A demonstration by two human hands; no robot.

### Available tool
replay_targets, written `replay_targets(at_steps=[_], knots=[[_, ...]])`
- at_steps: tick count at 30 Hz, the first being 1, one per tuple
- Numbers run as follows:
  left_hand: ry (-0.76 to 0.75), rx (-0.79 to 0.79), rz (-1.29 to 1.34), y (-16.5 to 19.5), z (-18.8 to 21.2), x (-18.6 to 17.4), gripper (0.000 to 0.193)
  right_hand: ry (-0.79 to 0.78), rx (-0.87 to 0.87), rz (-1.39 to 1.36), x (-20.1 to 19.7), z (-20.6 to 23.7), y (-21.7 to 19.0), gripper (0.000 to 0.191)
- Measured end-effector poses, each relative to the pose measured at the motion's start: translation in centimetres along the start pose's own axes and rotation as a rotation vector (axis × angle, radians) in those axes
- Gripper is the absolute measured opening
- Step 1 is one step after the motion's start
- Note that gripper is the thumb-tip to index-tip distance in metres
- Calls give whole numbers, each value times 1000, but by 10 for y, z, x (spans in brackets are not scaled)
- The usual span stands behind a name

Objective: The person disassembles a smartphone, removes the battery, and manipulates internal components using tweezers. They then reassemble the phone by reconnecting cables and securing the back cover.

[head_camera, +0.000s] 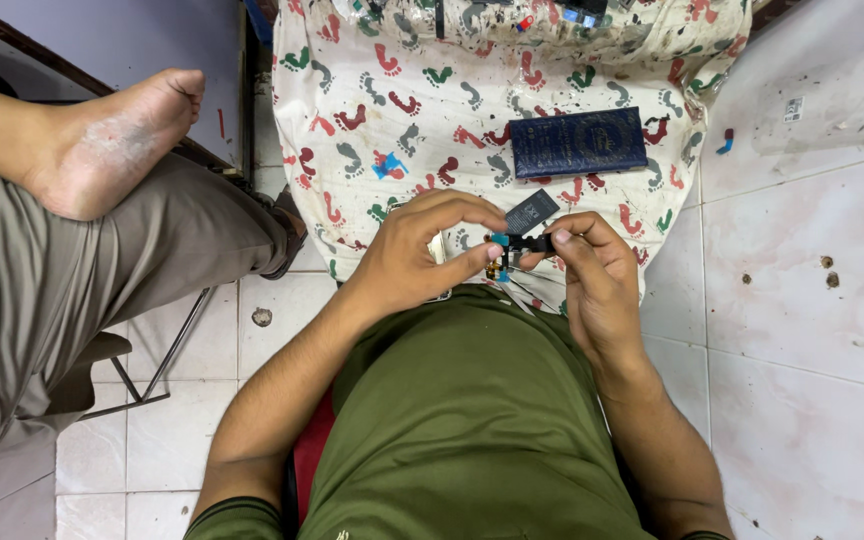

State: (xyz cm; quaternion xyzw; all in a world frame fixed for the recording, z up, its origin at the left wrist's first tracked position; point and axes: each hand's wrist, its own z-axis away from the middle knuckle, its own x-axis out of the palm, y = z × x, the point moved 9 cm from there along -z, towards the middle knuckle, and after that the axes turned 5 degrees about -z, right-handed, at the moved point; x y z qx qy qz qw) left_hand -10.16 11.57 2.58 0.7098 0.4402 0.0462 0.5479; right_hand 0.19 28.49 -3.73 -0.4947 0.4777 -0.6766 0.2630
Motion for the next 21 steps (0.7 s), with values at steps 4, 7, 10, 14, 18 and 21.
replay_targets(at_steps=[4, 7, 10, 14, 18, 21], knots=[[19, -48, 3, 9, -1, -2, 15, -23, -5, 8, 6, 2, -4, 14], [31, -105, 50, 6, 1, -3, 13, -66, -28, 15, 13, 3, -7, 16], [32, -219, 134, -5, 5, 1, 15, -118, -30, 22, 18, 5, -5, 21], [22, -301, 210, -13, 10, 7, 16, -103, 10, 52, 18, 9, 7, 28], [18, -311, 176, -11, 10, 10, 16, -38, 59, -2, 12, 13, 18, 34], [20, -301, 148, -4, 10, 8, 15, -39, 19, -19, 14, 13, 16, 34]])
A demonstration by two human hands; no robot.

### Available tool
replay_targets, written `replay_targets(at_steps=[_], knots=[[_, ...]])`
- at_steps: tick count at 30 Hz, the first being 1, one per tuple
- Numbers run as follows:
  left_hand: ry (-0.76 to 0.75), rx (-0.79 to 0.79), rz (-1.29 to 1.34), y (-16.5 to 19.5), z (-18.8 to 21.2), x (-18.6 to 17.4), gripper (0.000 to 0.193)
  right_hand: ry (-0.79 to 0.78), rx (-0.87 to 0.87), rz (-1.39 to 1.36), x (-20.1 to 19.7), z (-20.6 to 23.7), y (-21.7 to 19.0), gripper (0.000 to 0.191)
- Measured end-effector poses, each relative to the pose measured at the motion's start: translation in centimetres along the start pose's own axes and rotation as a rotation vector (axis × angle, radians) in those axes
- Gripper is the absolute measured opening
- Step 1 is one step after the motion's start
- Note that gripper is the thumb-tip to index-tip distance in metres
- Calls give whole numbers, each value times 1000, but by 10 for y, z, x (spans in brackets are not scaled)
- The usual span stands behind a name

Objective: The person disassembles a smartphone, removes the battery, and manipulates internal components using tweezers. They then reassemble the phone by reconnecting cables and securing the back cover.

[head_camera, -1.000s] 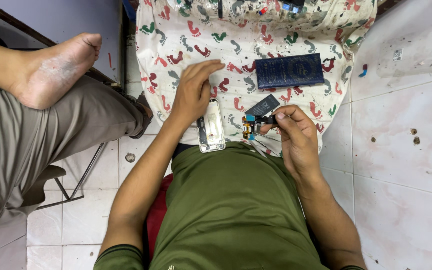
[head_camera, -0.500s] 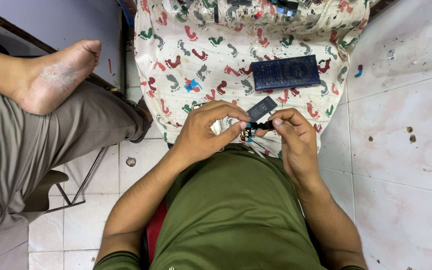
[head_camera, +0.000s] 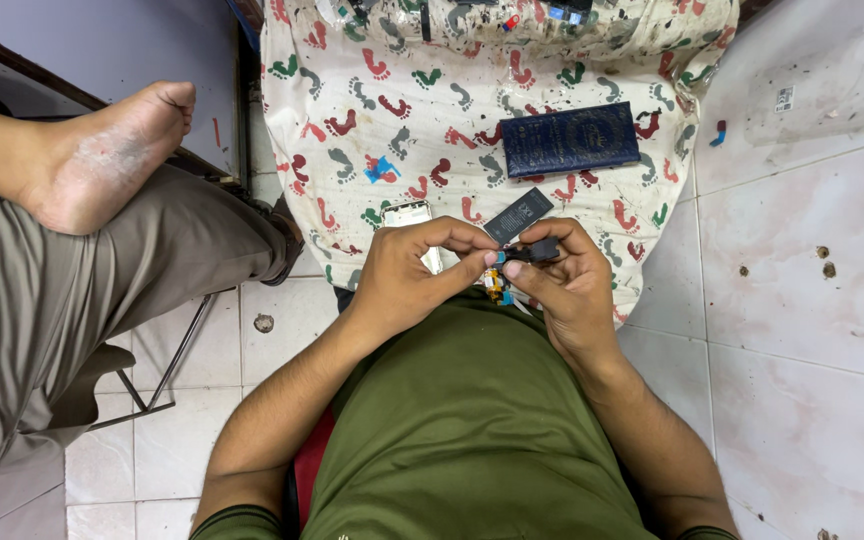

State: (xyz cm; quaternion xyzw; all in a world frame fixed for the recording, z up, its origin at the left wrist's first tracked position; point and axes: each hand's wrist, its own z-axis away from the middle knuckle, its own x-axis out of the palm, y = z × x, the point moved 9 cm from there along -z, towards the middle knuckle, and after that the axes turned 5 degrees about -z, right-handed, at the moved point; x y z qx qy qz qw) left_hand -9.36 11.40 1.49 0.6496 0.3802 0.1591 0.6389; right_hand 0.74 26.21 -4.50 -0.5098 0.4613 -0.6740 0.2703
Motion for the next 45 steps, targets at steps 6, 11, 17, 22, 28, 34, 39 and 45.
replay_targets(at_steps=[6, 11, 17, 22, 28, 34, 39, 45], knots=[[54, 263, -185, 34, 6, -5, 11, 30, -6, -32, 2, -1, -4, 40], [52, 376, -303, 46, 10, -4, 13, 33, -22, -53, 4, -1, -8, 47], [55, 377, -314, 47, 10, -2, 13, 32, -32, -43, 7, -1, -11, 47], [50, 328, -190, 45, 9, -6, 18, 45, -40, 3, 6, 0, -14, 48], [-94, 310, -148, 38, 9, -3, 19, -41, 29, -63, 8, -3, -14, 59], [-203, 324, -126, 33, 12, -2, 22, -151, 233, -171, 15, -2, -10, 71], [-196, 474, -207, 45, 17, -2, 22, -267, 325, -137, 24, 0, -3, 79], [-142, 678, -409, 67, 28, -5, 26, -294, 352, -161, 23, 3, -3, 80]])
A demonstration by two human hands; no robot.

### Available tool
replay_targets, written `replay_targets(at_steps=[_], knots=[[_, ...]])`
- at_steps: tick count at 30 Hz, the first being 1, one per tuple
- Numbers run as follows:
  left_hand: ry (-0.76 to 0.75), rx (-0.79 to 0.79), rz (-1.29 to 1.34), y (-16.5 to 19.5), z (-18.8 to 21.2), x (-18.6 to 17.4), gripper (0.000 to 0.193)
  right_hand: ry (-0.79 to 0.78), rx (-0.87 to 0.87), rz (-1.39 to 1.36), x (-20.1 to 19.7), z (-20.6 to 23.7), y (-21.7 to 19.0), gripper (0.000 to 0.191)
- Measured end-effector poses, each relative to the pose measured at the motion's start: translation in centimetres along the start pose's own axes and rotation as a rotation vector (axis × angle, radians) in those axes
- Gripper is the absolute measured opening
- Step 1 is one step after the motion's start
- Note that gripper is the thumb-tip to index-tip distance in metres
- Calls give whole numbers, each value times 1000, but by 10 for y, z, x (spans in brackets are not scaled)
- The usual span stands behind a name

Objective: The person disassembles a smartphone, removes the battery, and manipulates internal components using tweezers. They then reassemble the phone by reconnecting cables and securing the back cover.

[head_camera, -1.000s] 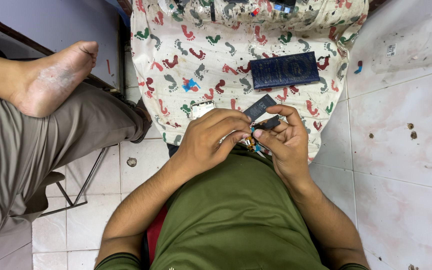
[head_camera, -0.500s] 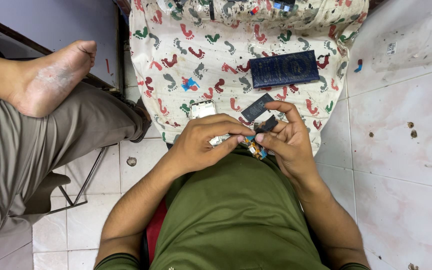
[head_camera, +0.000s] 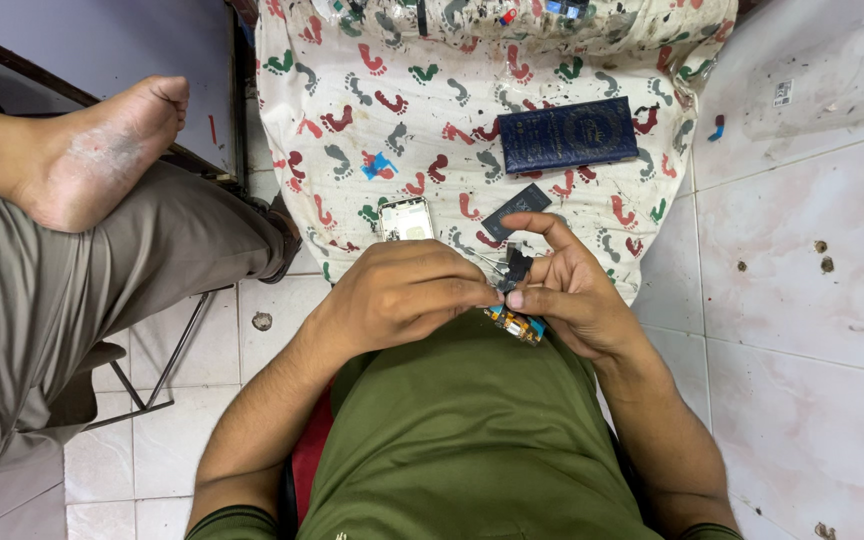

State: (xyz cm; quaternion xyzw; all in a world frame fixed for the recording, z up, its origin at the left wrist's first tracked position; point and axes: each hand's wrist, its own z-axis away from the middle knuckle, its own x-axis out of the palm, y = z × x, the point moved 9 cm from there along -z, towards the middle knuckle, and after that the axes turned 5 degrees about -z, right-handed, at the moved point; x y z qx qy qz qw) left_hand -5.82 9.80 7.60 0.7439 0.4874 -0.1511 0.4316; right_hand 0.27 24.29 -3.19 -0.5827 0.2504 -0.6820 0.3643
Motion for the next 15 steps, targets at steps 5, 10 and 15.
replay_targets(at_steps=[5, 10, 15], knots=[[99, 71, -82, 12, -3, -11, 23, -50, -43, -138, 9, 6, -10, 76], [181, 117, -150, 20, -3, -19, 20, -58, -158, -101, 17, 11, -18, 84], [198, 148, -170, 25, -3, -19, 20, 92, -221, 95, 12, 19, -19, 93]])
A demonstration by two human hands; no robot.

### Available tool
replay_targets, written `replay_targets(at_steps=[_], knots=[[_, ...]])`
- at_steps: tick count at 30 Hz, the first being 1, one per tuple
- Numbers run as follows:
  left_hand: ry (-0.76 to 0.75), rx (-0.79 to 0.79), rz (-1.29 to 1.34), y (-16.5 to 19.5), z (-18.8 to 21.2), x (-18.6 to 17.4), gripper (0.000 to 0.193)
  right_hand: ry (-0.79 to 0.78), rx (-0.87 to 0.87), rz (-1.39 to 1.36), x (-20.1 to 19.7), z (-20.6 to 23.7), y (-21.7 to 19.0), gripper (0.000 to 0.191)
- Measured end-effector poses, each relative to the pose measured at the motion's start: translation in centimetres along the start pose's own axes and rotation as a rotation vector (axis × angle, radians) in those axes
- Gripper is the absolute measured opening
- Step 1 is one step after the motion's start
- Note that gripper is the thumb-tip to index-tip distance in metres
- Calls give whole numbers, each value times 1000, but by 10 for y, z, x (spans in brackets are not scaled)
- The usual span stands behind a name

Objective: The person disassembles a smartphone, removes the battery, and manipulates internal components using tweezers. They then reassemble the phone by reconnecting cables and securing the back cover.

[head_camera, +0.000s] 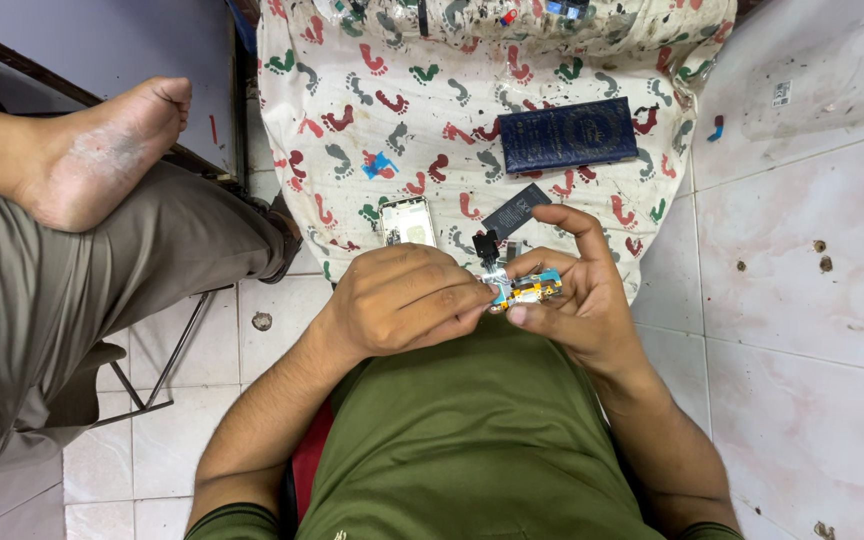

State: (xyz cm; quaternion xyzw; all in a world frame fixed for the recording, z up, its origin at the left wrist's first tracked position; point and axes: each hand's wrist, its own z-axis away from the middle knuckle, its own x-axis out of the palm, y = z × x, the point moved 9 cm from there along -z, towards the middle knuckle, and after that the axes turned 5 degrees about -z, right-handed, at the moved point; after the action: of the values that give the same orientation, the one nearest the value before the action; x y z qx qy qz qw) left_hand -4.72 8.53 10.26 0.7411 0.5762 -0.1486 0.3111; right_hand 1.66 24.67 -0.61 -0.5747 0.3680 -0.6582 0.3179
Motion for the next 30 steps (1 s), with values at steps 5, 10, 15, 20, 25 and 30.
replay_targets(at_steps=[5, 10, 15, 20, 25, 30], knots=[[-13, -34, 9, -1, 0, 1, 17, 1, -83, 129, 8, 3, -7, 90], [-46, -109, 9, -4, 2, 6, 16, 28, -140, 195, 11, 5, -10, 86], [-62, -175, 24, -8, 2, 8, 14, 23, -168, 237, 11, 4, -10, 84], [-52, -181, -22, -6, 1, 7, 16, 44, -159, 237, 9, 5, -8, 83], [-42, -211, -26, -8, 0, 6, 16, 46, -151, 239, 9, 5, -7, 83], [-48, -269, 4, -12, 2, 10, 14, 60, -141, 270, 9, 4, -6, 84]])
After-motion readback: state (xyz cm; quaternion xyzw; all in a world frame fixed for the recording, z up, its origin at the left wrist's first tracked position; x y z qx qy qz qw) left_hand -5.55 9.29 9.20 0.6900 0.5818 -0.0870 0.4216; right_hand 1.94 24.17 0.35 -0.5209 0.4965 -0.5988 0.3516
